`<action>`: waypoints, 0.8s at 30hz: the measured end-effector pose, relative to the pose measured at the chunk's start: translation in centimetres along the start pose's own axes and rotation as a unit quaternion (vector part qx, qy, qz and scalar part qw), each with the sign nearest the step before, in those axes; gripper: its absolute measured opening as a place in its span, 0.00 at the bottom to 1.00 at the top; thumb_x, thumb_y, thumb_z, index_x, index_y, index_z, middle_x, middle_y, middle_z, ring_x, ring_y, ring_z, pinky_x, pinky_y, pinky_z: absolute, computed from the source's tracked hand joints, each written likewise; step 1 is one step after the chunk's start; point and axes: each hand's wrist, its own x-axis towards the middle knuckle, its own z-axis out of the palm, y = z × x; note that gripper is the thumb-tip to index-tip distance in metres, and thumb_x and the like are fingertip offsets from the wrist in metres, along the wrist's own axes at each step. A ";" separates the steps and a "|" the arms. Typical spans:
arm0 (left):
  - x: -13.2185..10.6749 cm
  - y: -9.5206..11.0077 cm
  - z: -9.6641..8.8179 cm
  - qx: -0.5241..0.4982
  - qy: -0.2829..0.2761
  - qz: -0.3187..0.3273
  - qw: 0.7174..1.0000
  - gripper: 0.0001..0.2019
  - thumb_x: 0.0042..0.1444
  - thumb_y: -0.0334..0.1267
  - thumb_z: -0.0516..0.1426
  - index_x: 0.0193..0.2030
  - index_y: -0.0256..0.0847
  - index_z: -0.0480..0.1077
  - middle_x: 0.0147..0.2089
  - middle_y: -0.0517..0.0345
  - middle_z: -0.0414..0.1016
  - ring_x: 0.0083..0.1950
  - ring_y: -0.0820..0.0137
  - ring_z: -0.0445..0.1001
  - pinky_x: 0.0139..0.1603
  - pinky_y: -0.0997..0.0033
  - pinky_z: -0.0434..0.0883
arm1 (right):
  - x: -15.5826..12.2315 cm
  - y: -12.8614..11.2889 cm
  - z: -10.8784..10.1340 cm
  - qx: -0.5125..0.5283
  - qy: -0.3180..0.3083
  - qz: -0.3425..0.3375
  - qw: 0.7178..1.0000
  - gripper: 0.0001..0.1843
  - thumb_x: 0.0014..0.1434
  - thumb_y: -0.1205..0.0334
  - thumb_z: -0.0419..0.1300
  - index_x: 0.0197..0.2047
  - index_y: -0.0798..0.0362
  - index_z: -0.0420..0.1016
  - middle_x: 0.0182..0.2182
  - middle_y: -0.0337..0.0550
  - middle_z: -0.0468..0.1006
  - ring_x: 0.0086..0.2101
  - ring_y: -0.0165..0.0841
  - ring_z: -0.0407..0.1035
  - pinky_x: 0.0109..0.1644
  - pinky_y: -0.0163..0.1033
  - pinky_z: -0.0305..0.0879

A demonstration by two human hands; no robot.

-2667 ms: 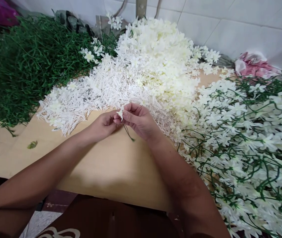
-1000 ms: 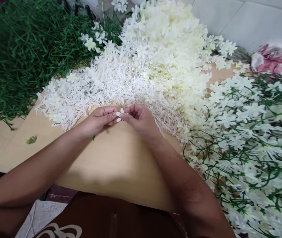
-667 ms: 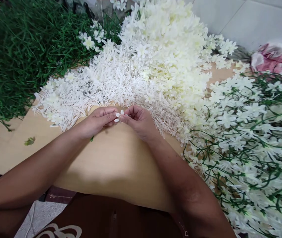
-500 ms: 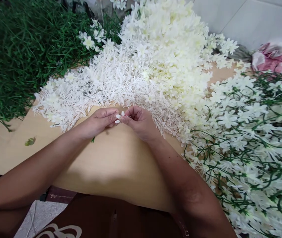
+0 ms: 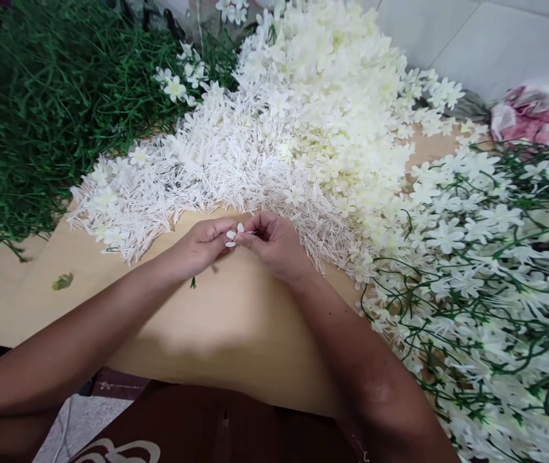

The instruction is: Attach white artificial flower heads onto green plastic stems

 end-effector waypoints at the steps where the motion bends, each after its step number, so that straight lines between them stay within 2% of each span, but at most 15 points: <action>1: 0.0 0.0 0.0 -0.006 -0.001 -0.001 1.000 0.17 0.61 0.48 0.52 0.25 0.41 0.58 0.23 0.66 0.55 0.23 0.78 0.51 0.24 0.75 0.52 | 0.0 0.0 0.1 0.004 0.000 0.001 1.000 0.23 0.36 0.49 0.77 0.25 0.52 0.70 0.22 0.33 0.72 0.25 0.26 0.65 0.32 0.36 0.61; 5: -0.1 0.5 -0.5 -0.023 -0.014 -0.005 1.000 0.20 0.60 0.53 0.53 0.26 0.40 0.61 0.25 0.64 0.59 0.26 0.77 0.57 0.26 0.76 0.57 | 0.0 0.0 0.2 0.039 -0.019 0.000 0.999 0.23 0.37 0.48 0.77 0.25 0.52 0.71 0.23 0.34 0.75 0.26 0.27 0.68 0.36 0.38 0.67; 9: -0.5 1.1 -1.6 0.068 -0.017 -0.003 0.998 0.21 0.62 0.55 0.50 0.29 0.39 0.66 0.27 0.60 0.65 0.30 0.73 0.64 0.31 0.75 0.63 | -0.1 -0.5 -0.5 0.057 -0.041 -0.012 0.997 0.22 0.41 0.47 0.75 0.27 0.52 0.72 0.23 0.35 0.77 0.28 0.28 0.71 0.38 0.38 0.70; 11: -0.9 1.2 -2.3 0.134 -0.033 -0.021 0.990 0.20 0.63 0.52 0.49 0.31 0.39 0.69 0.26 0.61 0.66 0.29 0.73 0.65 0.31 0.74 0.63 | -0.2 -1.2 -1.3 0.024 -0.088 -0.015 0.996 0.20 0.45 0.45 0.73 0.29 0.52 0.74 0.25 0.38 0.78 0.30 0.29 0.72 0.38 0.38 0.70; 13: -1.3 1.4 -2.9 0.192 -0.074 -0.036 0.978 0.18 0.63 0.50 0.50 0.33 0.40 0.72 0.29 0.59 0.71 0.31 0.73 0.68 0.33 0.74 0.64 | -0.2 -2.0 -1.9 -0.043 -0.134 -0.030 0.990 0.19 0.52 0.44 0.68 0.33 0.53 0.77 0.29 0.41 0.79 0.32 0.31 0.73 0.39 0.39 0.71; 15: -1.5 1.6 -3.4 0.234 -0.114 -0.036 0.965 0.18 0.62 0.49 0.50 0.34 0.40 0.74 0.35 0.57 0.75 0.35 0.71 0.71 0.37 0.72 0.65 | 0.1 -2.4 -2.0 -0.153 -0.104 -0.077 0.980 0.14 0.59 0.49 0.62 0.35 0.53 0.77 0.32 0.43 0.79 0.33 0.33 0.72 0.40 0.41 0.70; 17: -1.5 1.8 -3.5 0.275 -0.108 -0.023 0.955 0.17 0.63 0.47 0.49 0.34 0.40 0.74 0.38 0.55 0.76 0.37 0.70 0.72 0.39 0.72 0.65 | 0.9 -2.4 -1.6 -0.300 -0.013 -0.133 0.944 0.07 0.60 0.59 0.60 0.36 0.53 0.77 0.33 0.44 0.78 0.34 0.34 0.70 0.40 0.42 0.68; 19: -1.4 1.9 -3.4 0.321 -0.056 -0.010 0.946 0.16 0.63 0.43 0.48 0.33 0.40 0.73 0.37 0.56 0.76 0.37 0.70 0.72 0.39 0.71 0.65 | 1.8 -1.9 -0.6 -0.449 0.053 -0.158 0.878 0.06 0.58 0.66 0.61 0.39 0.54 0.77 0.37 0.48 0.77 0.38 0.38 0.69 0.43 0.44 0.66; 21: -1.2 2.1 -3.3 0.362 -0.009 -0.003 0.932 0.15 0.63 0.40 0.48 0.34 0.40 0.73 0.35 0.56 0.76 0.36 0.69 0.71 0.37 0.71 0.64 | 2.9 -1.4 0.4 -0.553 0.066 -0.159 0.815 0.08 0.59 0.66 0.60 0.42 0.58 0.76 0.41 0.55 0.76 0.43 0.43 0.67 0.47 0.47 0.64; 22: -1.2 2.1 -3.3 0.377 0.006 -0.002 0.926 0.14 0.62 0.40 0.48 0.34 0.40 0.74 0.34 0.56 0.76 0.35 0.69 0.71 0.37 0.71 0.63 | 3.3 -1.2 0.8 -0.582 0.071 -0.158 0.794 0.09 0.60 0.66 0.59 0.42 0.59 0.76 0.42 0.57 0.75 0.44 0.44 0.67 0.48 0.48 0.63; 24: -1.1 2.3 -3.5 0.400 0.022 0.003 0.916 0.14 0.62 0.40 0.49 0.35 0.40 0.74 0.34 0.56 0.77 0.35 0.68 0.72 0.36 0.71 0.63 | 3.9 -0.9 1.1 -0.603 0.084 -0.161 0.777 0.10 0.62 0.66 0.55 0.42 0.59 0.76 0.42 0.58 0.75 0.44 0.45 0.66 0.49 0.48 0.62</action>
